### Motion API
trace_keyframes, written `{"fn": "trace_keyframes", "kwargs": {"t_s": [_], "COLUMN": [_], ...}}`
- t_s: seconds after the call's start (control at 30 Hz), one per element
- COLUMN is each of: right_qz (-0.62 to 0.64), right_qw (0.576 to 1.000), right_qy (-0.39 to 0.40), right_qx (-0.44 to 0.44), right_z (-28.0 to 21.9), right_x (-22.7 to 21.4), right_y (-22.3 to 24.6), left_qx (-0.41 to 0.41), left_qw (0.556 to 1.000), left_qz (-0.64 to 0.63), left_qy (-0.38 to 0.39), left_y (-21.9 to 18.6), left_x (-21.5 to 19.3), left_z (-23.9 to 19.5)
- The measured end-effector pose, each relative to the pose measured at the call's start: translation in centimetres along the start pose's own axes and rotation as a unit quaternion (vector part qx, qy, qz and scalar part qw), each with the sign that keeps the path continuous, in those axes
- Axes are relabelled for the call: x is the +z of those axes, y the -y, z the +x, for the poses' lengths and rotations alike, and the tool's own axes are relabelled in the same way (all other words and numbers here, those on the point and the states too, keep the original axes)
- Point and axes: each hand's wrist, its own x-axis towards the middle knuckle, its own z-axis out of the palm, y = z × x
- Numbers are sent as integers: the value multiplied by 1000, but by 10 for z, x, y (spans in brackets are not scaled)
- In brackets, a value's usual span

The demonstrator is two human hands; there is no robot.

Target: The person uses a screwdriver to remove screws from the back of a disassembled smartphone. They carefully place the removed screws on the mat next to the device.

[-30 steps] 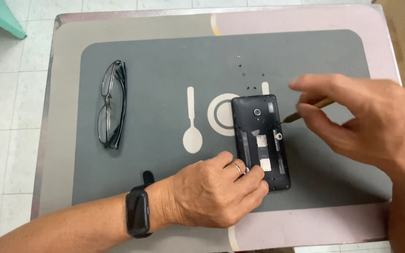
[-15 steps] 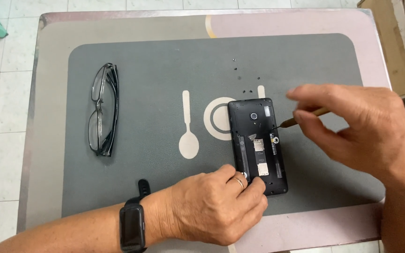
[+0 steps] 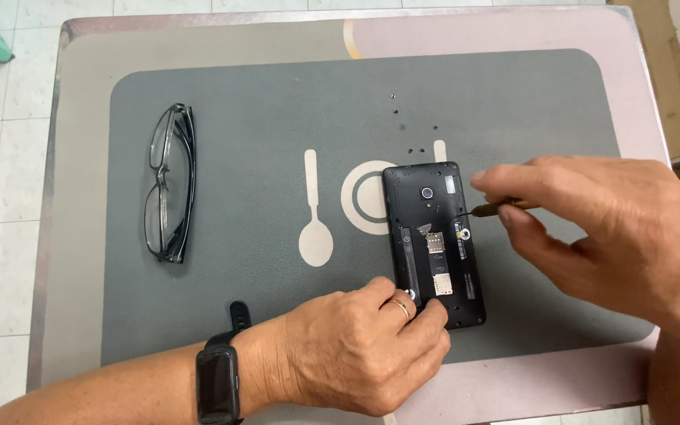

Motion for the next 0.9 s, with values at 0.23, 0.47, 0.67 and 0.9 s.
{"fn": "trace_keyframes", "kwargs": {"t_s": [0.23,0.47,0.67,0.9], "right_qz": [-55,-42,3,-12], "right_qw": [996,999,1000,999], "right_qy": [-68,-14,13,-19], "right_qx": [15,-15,1,27], "right_z": [-6,-4,2,-7], "right_x": [8,1,-6,1], "right_y": [-1,-2,4,-3], "left_qx": [9,-60,-128,-119], "left_qw": [1000,998,991,993], "left_qz": [3,5,29,27], "left_qy": [2,-32,-14,-3], "left_y": [-2,30,35,36], "left_x": [-2,-6,1,3], "left_z": [0,8,1,-1]}}
